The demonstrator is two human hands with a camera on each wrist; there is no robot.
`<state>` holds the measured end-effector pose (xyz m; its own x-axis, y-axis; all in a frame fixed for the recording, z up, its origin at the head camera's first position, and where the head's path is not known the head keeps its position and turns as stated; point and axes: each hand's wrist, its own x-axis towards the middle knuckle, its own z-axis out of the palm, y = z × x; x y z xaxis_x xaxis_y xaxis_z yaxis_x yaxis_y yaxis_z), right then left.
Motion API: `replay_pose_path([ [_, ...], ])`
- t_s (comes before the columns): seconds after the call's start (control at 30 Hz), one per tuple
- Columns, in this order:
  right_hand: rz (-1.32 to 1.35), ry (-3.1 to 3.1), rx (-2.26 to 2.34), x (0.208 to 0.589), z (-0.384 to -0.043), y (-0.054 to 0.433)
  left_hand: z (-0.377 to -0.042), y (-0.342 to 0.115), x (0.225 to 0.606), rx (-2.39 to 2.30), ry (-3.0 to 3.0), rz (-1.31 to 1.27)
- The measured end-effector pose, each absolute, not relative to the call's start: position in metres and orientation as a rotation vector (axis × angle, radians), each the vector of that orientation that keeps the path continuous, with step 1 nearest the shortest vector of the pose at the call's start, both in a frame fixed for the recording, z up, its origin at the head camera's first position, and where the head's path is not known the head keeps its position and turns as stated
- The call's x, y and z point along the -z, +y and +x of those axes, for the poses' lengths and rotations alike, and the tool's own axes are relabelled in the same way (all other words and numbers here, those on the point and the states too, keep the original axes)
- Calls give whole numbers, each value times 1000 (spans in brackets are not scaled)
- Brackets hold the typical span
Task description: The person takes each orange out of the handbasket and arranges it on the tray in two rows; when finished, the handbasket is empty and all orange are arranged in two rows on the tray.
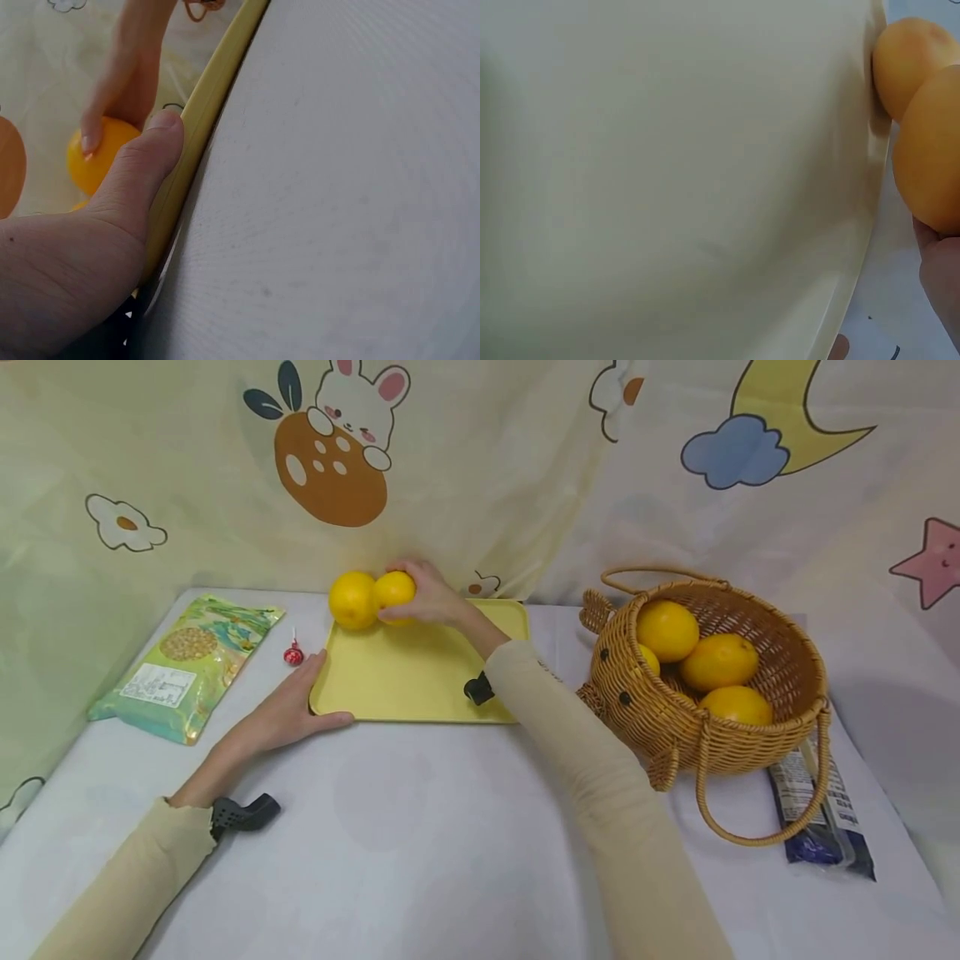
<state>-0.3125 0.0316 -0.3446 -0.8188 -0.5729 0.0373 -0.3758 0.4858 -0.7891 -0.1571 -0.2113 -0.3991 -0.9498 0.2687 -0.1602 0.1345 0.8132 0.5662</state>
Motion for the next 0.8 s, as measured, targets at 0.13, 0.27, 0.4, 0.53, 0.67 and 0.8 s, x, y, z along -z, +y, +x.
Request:
replay_pose_path([
  [0.13, -935, 2540, 1187, 347, -318, 31, -157, -212, 400, -845, 2770, 322],
  [0.27, -1130, 2569, 1069, 349, -323, 32, -158, -212, 400, -837, 2774, 319],
  [0.4, -1239, 2588, 899, 351, -323, 33, -157, -211, 401, -833, 2771, 311],
  [0.53, -1252, 2597, 762, 350, -321, 33, -157, -211, 400, -816, 2761, 301],
  [0.67, -1288, 2617, 616, 345, -318, 32, -157, -211, 399, -819, 2756, 300],
  [0.8, -1292, 2648, 497, 343, -314, 33, -157, -211, 398, -826, 2755, 305],
])
